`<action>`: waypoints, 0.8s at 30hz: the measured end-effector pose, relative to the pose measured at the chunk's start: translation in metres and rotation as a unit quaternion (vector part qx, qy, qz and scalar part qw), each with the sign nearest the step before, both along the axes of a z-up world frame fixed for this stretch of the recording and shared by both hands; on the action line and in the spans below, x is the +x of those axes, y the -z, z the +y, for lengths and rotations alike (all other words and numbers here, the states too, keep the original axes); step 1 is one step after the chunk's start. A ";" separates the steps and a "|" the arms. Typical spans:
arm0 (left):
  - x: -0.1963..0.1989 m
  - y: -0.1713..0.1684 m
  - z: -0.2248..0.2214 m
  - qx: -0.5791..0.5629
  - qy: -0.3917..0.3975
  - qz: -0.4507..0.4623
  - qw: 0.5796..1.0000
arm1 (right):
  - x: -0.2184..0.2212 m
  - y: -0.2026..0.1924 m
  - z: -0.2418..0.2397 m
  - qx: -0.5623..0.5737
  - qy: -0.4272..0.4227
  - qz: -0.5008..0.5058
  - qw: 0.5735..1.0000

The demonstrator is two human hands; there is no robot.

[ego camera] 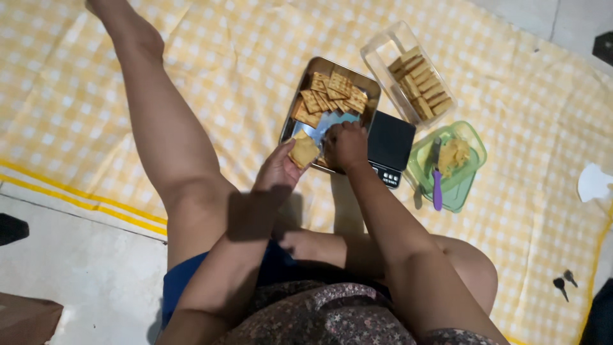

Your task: The person spreads a yellow substance onto crackers with a knife and presses two crackers together to form sandwiches.

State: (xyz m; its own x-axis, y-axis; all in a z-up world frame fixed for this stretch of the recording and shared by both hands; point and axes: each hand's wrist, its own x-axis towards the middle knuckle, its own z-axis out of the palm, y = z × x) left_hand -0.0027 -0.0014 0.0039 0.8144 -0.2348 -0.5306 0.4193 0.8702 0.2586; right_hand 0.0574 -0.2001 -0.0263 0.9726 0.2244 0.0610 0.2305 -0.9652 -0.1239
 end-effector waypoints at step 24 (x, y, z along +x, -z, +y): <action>-0.022 -0.034 -0.045 -0.013 0.073 -0.051 0.996 | -0.122 -0.142 0.019 0.082 -0.100 -0.195 0.972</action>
